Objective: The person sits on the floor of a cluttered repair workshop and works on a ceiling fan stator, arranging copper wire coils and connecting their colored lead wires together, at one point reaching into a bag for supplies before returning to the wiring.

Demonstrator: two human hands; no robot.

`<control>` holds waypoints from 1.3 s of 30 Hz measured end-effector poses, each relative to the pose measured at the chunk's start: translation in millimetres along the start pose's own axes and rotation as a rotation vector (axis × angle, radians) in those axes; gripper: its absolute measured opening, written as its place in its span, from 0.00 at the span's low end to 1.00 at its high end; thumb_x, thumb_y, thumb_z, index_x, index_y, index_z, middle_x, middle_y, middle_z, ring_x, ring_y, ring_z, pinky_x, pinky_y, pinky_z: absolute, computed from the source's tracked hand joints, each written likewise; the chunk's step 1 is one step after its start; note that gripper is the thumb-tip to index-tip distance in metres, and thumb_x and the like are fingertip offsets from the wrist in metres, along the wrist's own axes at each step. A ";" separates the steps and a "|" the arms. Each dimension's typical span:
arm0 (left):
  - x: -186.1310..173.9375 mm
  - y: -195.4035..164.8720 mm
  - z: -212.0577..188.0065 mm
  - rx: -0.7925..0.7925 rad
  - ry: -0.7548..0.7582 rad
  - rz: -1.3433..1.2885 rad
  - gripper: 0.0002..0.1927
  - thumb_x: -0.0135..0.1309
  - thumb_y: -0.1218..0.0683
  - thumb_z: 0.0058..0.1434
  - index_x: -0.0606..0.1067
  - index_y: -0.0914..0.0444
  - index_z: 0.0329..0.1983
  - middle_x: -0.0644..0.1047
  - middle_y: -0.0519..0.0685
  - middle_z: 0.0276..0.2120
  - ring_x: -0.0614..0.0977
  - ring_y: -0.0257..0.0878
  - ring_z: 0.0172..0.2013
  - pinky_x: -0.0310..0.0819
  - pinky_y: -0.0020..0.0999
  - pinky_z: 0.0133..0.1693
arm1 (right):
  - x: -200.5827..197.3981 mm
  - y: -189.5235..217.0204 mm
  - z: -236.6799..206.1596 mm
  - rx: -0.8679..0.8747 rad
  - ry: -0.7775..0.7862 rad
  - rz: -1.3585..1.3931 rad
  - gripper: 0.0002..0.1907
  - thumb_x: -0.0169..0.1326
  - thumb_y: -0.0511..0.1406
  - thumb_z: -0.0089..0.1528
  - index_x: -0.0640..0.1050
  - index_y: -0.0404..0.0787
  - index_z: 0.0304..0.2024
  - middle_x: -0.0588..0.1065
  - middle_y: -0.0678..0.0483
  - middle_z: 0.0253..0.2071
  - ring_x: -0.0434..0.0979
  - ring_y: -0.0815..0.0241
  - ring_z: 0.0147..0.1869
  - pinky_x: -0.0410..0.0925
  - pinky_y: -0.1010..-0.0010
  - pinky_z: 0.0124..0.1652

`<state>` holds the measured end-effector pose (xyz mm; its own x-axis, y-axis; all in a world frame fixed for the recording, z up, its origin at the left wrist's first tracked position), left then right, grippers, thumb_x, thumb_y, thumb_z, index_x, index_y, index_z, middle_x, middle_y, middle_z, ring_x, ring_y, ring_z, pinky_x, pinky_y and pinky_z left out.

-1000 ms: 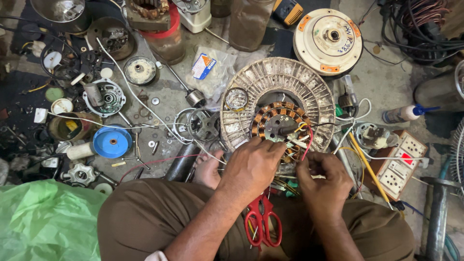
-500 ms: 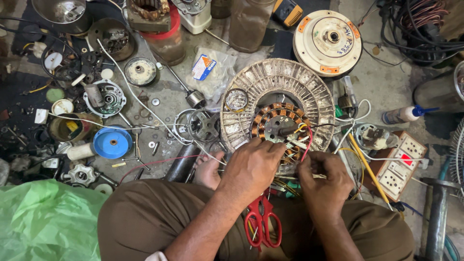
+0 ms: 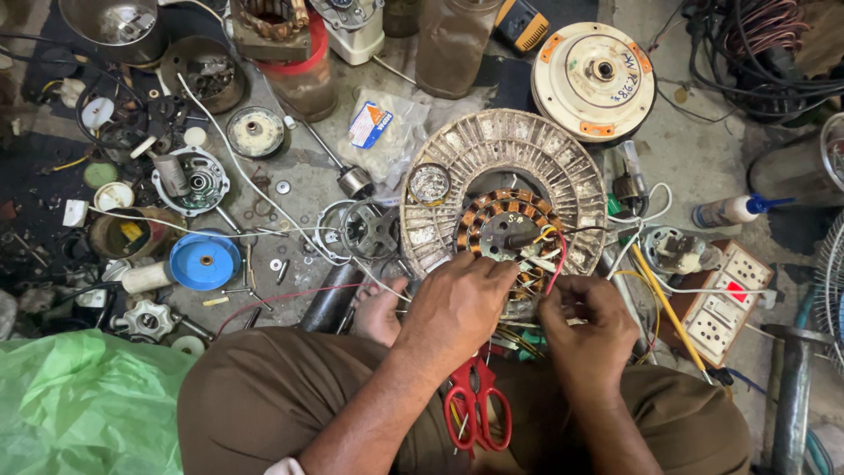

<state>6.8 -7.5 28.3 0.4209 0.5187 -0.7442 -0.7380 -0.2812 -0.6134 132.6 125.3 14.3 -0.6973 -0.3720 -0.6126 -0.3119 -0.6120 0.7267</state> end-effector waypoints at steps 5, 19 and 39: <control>-1.8 -0.5 -0.4 0.008 -0.019 -0.010 0.16 0.56 0.64 0.54 0.78 0.68 0.47 0.80 0.55 0.32 0.82 0.47 0.37 0.79 0.43 0.39 | 0.0 -0.8 0.1 0.046 0.006 -0.015 0.07 0.65 0.28 0.58 0.80 0.34 0.38 0.79 0.52 0.34 0.79 0.67 0.30 0.71 0.76 0.31; -11.4 -4.4 2.7 -0.017 0.005 -0.040 0.18 0.57 0.61 0.57 0.77 0.66 0.51 0.80 0.55 0.35 0.82 0.51 0.38 0.78 0.46 0.40 | 0.3 0.6 1.0 0.080 0.033 -0.040 0.05 0.64 0.29 0.58 0.81 0.35 0.35 0.79 0.53 0.32 0.78 0.68 0.29 0.70 0.76 0.30; 46.3 -21.8 -59.2 -0.794 -0.222 -1.415 0.13 0.60 0.51 0.64 0.81 0.65 0.45 0.82 0.45 0.37 0.79 0.31 0.37 0.72 0.28 0.41 | 4.5 -3.7 -58.9 0.164 0.121 0.603 0.04 0.59 0.28 0.65 0.79 0.34 0.42 0.77 0.60 0.33 0.70 0.76 0.33 0.66 0.81 0.33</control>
<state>73.6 -25.1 -8.4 0.3548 0.7881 0.5030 0.6166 0.2072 -0.7595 168.6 84.8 -9.5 -0.7061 -0.7003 -0.1048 0.0114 -0.1592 0.9872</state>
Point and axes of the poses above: each hand's wrist, its own z-axis towards the middle knuckle, its own x-axis out of the palm, y = z × x, the point moved 3 cm from there along z, towards the middle knuckle
